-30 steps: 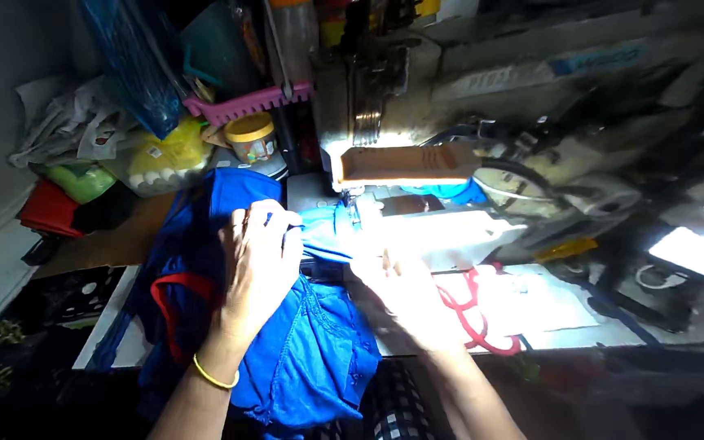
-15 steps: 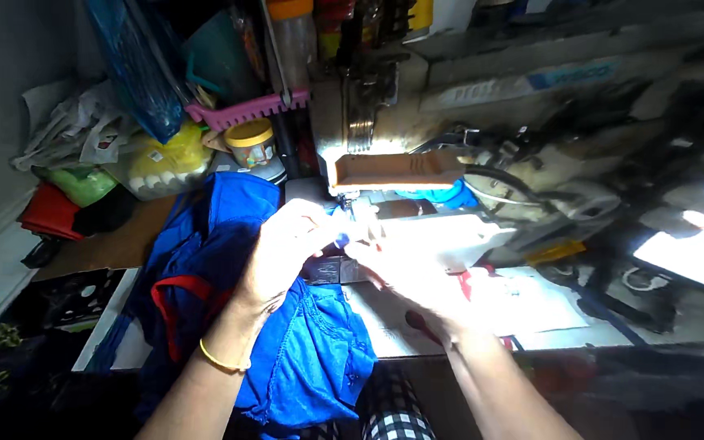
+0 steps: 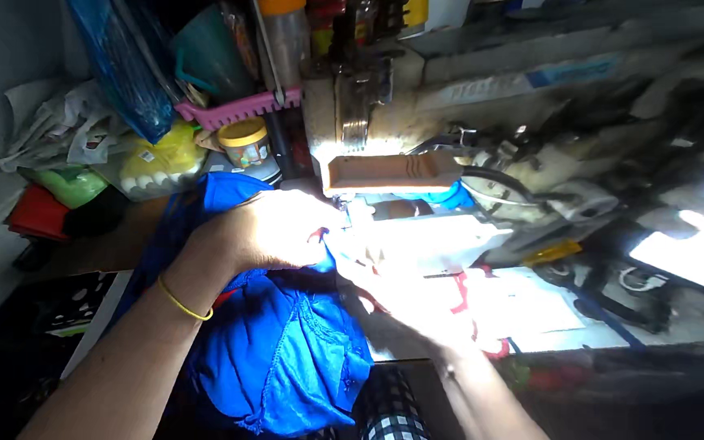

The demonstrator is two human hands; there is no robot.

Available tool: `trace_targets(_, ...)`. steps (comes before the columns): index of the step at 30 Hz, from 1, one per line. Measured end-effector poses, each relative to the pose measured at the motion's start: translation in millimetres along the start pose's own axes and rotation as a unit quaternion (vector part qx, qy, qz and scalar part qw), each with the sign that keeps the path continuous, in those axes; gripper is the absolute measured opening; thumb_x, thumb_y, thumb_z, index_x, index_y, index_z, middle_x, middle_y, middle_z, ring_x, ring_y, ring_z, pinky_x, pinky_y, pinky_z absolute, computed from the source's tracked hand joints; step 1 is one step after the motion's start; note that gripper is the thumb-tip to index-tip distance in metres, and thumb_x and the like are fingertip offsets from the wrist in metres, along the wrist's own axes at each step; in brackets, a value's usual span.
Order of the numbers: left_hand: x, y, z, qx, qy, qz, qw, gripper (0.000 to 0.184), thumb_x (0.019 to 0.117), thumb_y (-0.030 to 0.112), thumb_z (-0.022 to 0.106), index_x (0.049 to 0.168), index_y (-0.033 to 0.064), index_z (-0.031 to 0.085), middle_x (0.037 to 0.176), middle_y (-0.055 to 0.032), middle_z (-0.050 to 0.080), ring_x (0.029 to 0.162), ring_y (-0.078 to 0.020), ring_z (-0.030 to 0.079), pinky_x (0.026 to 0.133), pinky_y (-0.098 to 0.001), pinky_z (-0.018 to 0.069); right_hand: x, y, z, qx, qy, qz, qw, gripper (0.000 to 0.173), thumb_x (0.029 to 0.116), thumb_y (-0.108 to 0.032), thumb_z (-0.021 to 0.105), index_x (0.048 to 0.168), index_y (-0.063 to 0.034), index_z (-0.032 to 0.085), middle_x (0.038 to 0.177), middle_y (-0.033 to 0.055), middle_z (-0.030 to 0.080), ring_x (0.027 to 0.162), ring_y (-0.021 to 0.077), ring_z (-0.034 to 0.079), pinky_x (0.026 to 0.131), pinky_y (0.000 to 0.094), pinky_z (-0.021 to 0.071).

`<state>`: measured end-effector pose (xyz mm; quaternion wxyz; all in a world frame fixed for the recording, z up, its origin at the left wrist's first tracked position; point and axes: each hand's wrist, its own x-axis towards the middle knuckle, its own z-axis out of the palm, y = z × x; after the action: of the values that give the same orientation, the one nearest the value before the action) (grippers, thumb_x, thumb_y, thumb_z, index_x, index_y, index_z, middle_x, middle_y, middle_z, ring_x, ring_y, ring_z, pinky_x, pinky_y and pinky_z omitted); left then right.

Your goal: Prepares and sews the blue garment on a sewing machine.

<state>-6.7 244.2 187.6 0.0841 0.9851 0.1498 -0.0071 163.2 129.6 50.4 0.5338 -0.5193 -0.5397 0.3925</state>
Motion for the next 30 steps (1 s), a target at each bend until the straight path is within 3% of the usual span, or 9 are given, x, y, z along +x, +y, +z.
trace_targets(5,-5,-16,18,-0.039,0.027,-0.003,0.999,0.024,0.0925,0.013,0.068,0.114,0.0049,0.073,0.115,-0.0112,0.070,0.111,-0.0244,0.065,0.096,-0.0411,0.0505,-10,12,7,0.054,0.041,0.016,0.998,0.014,0.0940,-0.021,0.069,0.103,-0.0115,0.066,0.067,-0.0069,0.061,0.052,0.0002,0.055,0.050,0.0169,0.0491)
trace_targets(9,-14,-17,14,-0.056,-0.005,-0.045,0.997,0.022,0.0978,0.014,0.064,0.078,0.0062,0.072,0.074,-0.0030,0.064,0.072,-0.0133,0.060,0.067,-0.0327,0.0460,-8,10,5,0.053,0.052,0.017,0.997,0.014,0.0926,-0.020,0.072,0.102,-0.0106,0.067,0.070,-0.0055,0.063,0.055,0.0016,0.057,0.052,0.0182,0.0500)
trace_targets(12,-19,-10,9,-0.086,-0.001,-0.075,0.993,0.030,0.0997,0.015,0.062,0.071,0.0101,0.068,0.060,0.0038,0.058,0.056,-0.0044,0.053,0.054,-0.0234,0.0405,-12,11,7,-0.028,0.068,-0.038,0.997,0.016,0.0929,-0.024,0.072,0.101,-0.0105,0.070,0.077,-0.0061,0.066,0.063,0.0001,0.060,0.058,0.0185,0.0525)
trace_targets(15,-10,-4,20,-0.057,0.074,-0.040,0.995,0.014,0.0992,0.018,0.058,0.100,0.0150,0.072,0.066,0.0049,0.060,0.056,-0.0048,0.054,0.053,-0.0246,0.0453,-15,13,12,-0.152,0.068,-0.171,0.971,0.021,0.0975,-0.029,0.065,0.090,-0.0106,0.073,0.076,-0.0044,0.065,0.064,-0.0012,0.059,0.059,0.0162,0.0527)
trace_targets(17,4,3,27,0.000,0.043,-0.040,0.998,0.030,0.0978,0.017,0.054,0.124,0.0183,0.069,0.079,-0.0028,0.066,0.068,-0.0186,0.064,0.060,-0.0403,0.0519,-11,5,12,-0.197,0.054,-0.220,0.954,0.019,0.0971,-0.025,0.064,0.089,-0.0099,0.072,0.074,-0.0025,0.063,0.063,0.0002,0.058,0.060,0.0158,0.0520)
trace_targets(22,10,3,14,0.112,-0.015,-0.035,0.993,0.011,0.0910,0.015,0.063,0.093,0.0098,0.073,0.080,-0.0101,0.068,0.077,-0.0311,0.068,0.061,-0.0523,0.0498,6,-17,-6,-0.056,-0.017,0.013,0.998,0.014,0.1024,-0.010,0.050,0.107,-0.0034,0.062,0.058,-0.0041,0.056,0.046,-0.0008,0.049,0.045,0.0153,0.0419)
trace_targets(24,1,2,-1,0.090,0.021,-0.011,0.996,0.014,0.0911,0.019,0.065,0.093,0.0104,0.075,0.083,-0.0087,0.070,0.080,-0.0267,0.068,0.068,-0.0487,0.0507,7,-22,-8,-0.026,-0.014,0.075,0.997,0.018,0.1058,-0.009,0.048,0.096,-0.0035,0.061,0.054,-0.0042,0.054,0.042,-0.0011,0.045,0.042,0.0143,0.0381)
trace_targets(26,-4,4,-5,0.090,0.053,0.033,0.994,0.016,0.0893,0.023,0.060,0.087,0.0136,0.073,0.079,-0.0047,0.068,0.077,-0.0217,0.067,0.065,-0.0442,0.0506,5,-19,-7,-0.009,-0.024,0.075,0.997,0.021,0.1060,-0.014,0.050,0.090,-0.0066,0.060,0.053,-0.0058,0.053,0.042,-0.0019,0.046,0.042,0.0133,0.0378)
trace_targets(30,5,14,5,0.126,-0.044,0.004,0.991,0.019,0.0909,0.021,0.059,0.100,0.0177,0.076,0.080,-0.0046,0.068,0.075,-0.0246,0.067,0.061,-0.0467,0.0500,-4,3,0,0.027,-0.021,-0.016,0.999,0.017,0.0986,-0.021,0.064,0.109,-0.0087,0.064,0.065,-0.0036,0.060,0.048,0.0010,0.053,0.045,0.0159,0.0467)
